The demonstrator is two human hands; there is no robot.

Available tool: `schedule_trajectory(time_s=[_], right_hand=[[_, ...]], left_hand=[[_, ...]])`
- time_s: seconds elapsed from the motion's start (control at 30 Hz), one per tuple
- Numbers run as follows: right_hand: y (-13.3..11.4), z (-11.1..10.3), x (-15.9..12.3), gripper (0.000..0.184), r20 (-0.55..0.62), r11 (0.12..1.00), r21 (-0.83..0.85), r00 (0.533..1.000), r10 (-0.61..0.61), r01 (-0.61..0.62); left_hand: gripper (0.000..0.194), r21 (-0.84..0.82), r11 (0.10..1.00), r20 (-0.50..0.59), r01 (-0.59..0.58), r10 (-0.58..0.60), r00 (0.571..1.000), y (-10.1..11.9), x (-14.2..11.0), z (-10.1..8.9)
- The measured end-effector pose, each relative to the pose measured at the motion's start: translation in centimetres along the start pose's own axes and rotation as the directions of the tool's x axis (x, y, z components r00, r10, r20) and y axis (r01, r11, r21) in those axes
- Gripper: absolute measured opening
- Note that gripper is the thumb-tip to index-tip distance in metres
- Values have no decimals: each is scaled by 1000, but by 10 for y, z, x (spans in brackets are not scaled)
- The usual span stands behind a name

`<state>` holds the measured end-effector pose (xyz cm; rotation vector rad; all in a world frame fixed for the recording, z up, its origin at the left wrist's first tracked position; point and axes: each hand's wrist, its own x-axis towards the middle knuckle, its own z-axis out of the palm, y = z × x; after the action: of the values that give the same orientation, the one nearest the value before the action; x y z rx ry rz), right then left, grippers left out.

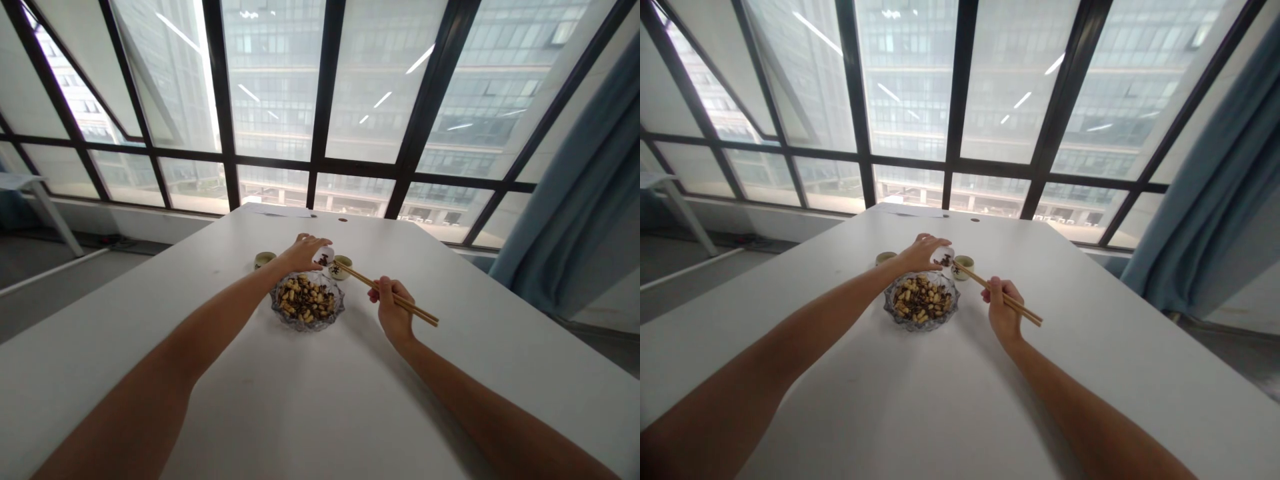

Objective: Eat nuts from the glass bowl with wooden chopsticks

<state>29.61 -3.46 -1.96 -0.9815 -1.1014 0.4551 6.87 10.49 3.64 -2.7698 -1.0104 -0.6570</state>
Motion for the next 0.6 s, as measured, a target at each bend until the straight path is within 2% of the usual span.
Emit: schedule_trajectory(time_s=[0.13,0.33,0.47,0.6], right_hand=[[4,1,1,47,10,997,-54,999,-50,51],[16,7,2,43,171,980,-156,981,-93,120],[8,6,-2,47,149,984,-129,984,-102,121],[-9,5,-6,59,155,994,-58,984,-87,96]], left_hand=[[69,-11,999,1,-32,32,999,9,-2,-5],[71,-16,1000,4,-11,11,1000,10,1,-1],[66,-13,993,15,119,-119,993,3,1,5],[63,-2,959,63,282,-282,957,-5,2,11]])
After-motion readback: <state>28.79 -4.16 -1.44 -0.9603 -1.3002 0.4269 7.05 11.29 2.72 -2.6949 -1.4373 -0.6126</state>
